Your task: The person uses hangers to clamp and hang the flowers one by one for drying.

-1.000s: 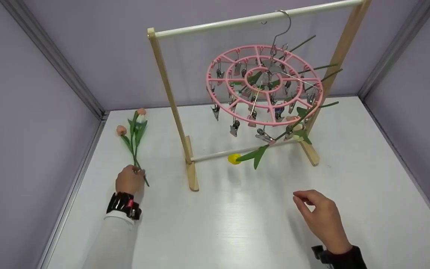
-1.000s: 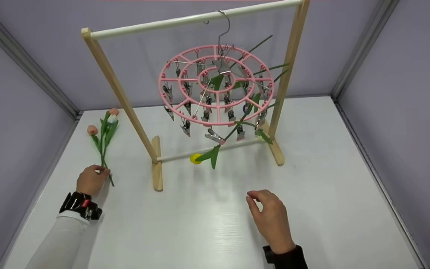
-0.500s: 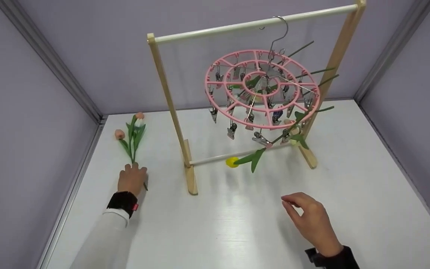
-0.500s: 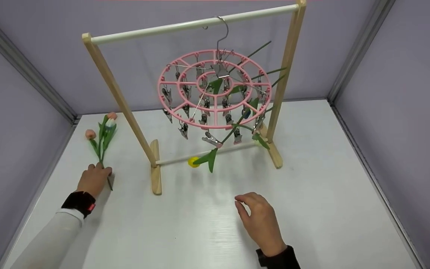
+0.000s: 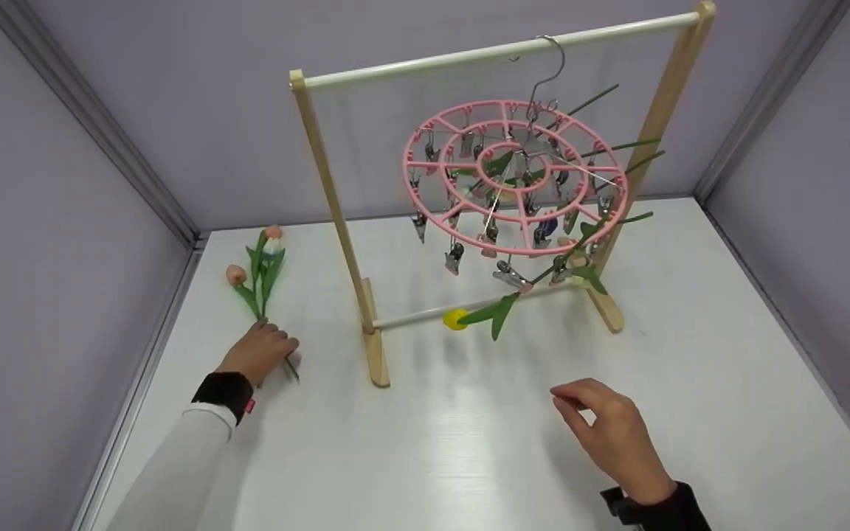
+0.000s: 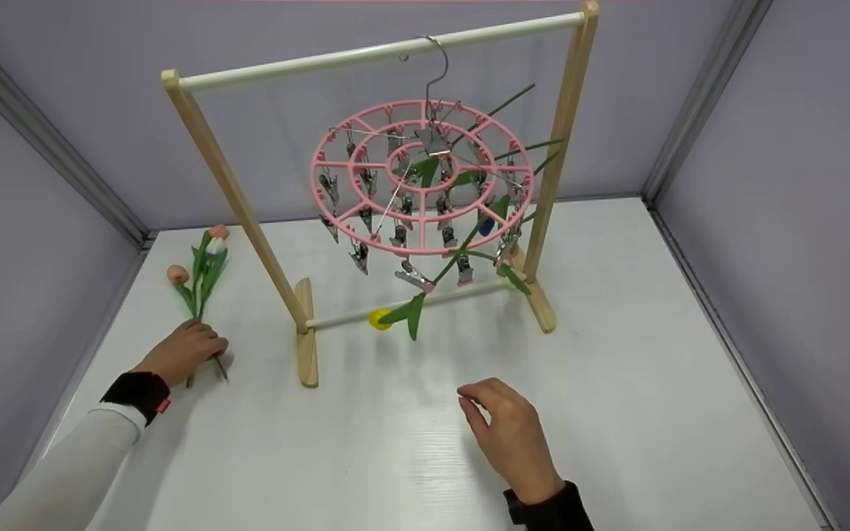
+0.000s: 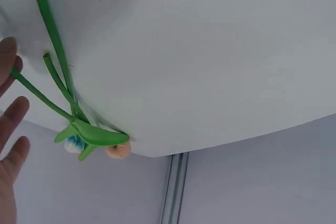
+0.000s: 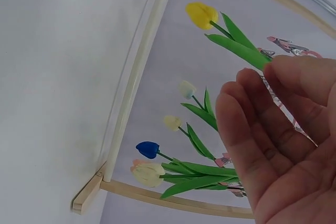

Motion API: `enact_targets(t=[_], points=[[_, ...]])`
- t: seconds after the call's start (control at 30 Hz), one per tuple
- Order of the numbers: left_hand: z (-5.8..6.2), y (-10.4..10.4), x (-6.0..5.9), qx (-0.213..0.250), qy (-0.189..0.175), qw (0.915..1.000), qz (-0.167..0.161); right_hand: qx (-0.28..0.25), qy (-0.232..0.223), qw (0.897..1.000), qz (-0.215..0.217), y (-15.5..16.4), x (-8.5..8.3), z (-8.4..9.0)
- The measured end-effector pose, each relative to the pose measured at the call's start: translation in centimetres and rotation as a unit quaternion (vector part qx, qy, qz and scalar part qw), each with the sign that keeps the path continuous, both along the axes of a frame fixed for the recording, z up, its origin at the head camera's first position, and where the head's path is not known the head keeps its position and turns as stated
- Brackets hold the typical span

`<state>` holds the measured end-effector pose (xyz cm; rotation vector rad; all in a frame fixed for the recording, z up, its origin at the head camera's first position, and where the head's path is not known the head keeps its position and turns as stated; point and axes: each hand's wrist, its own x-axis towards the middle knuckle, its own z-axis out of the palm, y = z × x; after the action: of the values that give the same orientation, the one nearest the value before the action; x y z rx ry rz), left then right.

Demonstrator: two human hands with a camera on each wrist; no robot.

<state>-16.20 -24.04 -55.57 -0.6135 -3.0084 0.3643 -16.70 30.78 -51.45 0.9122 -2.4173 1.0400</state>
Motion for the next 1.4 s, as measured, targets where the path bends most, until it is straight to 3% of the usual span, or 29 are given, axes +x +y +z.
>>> enact_targets(t=[0.13,0.3,0.43,0.5,0.67,0.73,0.93,1.1,1.4], points=[[0.5,0.2,0.1,0.070,0.072,0.9940,-0.043,-0.005,0.009,1.000,0.009,0.2,-0.3,0.0],[2.5,0.8,0.4,0.148,0.187,0.9687,-0.068,-0.009,-0.008,1.000,0.002,0.5,-0.6,0.2],[5.2,2.3,1.0,0.190,0.299,0.9318,-0.077,-0.013,-0.014,1.000,0.001,0.6,-0.6,0.4],[6.9,3.6,1.7,0.210,0.354,0.9078,-0.082,-0.014,-0.015,1.000,0.006,0.5,-0.5,0.6],[10.8,8.1,3.8,0.288,0.425,0.8534,-0.093,-0.025,-0.019,0.999,0.023,0.1,-0.2,1.4],[12.0,10.1,4.8,0.322,0.429,0.8386,-0.094,-0.033,-0.018,0.999,0.034,-0.1,-0.1,1.6],[14.5,15.5,7.0,0.406,0.409,0.8132,-0.081,-0.051,-0.013,0.996,0.069,-1.5,0.2,2.5],[14.8,19.5,7.3,0.478,0.364,0.7929,-0.102,-0.073,-0.009,0.993,0.095,-3.1,0.5,2.8],[13.6,24.9,8.0,0.564,0.282,0.7642,-0.137,-0.101,-0.002,0.985,0.141,-6.0,1.2,3.4]])
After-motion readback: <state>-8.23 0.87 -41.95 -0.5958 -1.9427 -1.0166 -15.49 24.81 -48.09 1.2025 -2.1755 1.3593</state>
